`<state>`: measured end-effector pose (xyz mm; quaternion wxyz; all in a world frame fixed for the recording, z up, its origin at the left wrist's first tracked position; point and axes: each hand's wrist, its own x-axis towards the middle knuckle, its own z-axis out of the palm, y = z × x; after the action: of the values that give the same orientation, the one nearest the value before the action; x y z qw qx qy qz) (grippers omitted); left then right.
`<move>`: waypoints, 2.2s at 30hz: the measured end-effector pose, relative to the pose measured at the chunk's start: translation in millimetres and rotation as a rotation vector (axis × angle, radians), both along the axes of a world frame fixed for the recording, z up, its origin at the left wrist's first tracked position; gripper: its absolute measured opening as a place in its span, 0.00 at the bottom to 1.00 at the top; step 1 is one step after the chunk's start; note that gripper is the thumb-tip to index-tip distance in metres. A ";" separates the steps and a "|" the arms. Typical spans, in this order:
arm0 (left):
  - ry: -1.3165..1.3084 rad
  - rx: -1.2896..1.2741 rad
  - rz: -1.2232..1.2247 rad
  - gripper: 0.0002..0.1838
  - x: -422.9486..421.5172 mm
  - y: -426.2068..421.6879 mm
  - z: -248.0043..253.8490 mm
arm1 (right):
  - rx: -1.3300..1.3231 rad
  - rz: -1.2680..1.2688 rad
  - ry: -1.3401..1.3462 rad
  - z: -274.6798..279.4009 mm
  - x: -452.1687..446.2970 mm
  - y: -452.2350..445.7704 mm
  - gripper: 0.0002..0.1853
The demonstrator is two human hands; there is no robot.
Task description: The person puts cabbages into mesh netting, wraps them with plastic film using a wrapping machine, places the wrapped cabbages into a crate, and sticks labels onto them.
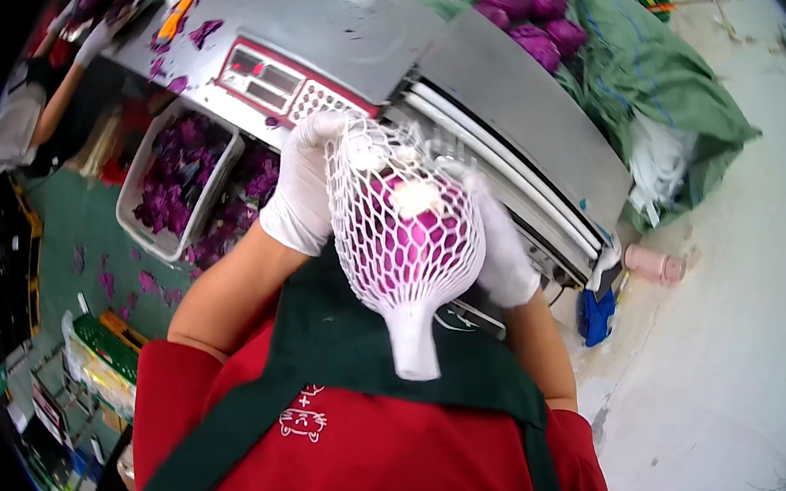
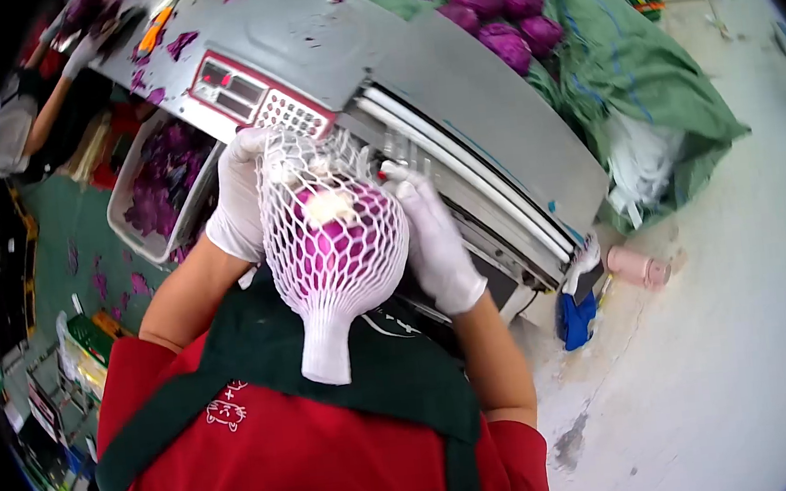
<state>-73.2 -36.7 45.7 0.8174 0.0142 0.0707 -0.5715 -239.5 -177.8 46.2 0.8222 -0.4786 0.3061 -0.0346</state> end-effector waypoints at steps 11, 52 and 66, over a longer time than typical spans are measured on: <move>-1.065 0.545 0.359 0.22 -111.1 -120.4 29.0 | 0.430 -0.327 -0.455 31.1 -102.5 -107.0 0.26; -2.880 -0.264 0.264 0.19 4.3 -165.8 -56.3 | -1.695 0.430 0.111 -18.7 -198.7 -195.3 0.07; -2.335 0.031 0.281 0.56 -3.7 -201.8 53.5 | -1.805 -0.179 -0.191 52.4 -121.0 -249.5 0.29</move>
<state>-76.9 -238.5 99.2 0.4419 0.5312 -0.7135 -0.1157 -360.5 -427.3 98.6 0.1515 -0.9097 0.1297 -0.3642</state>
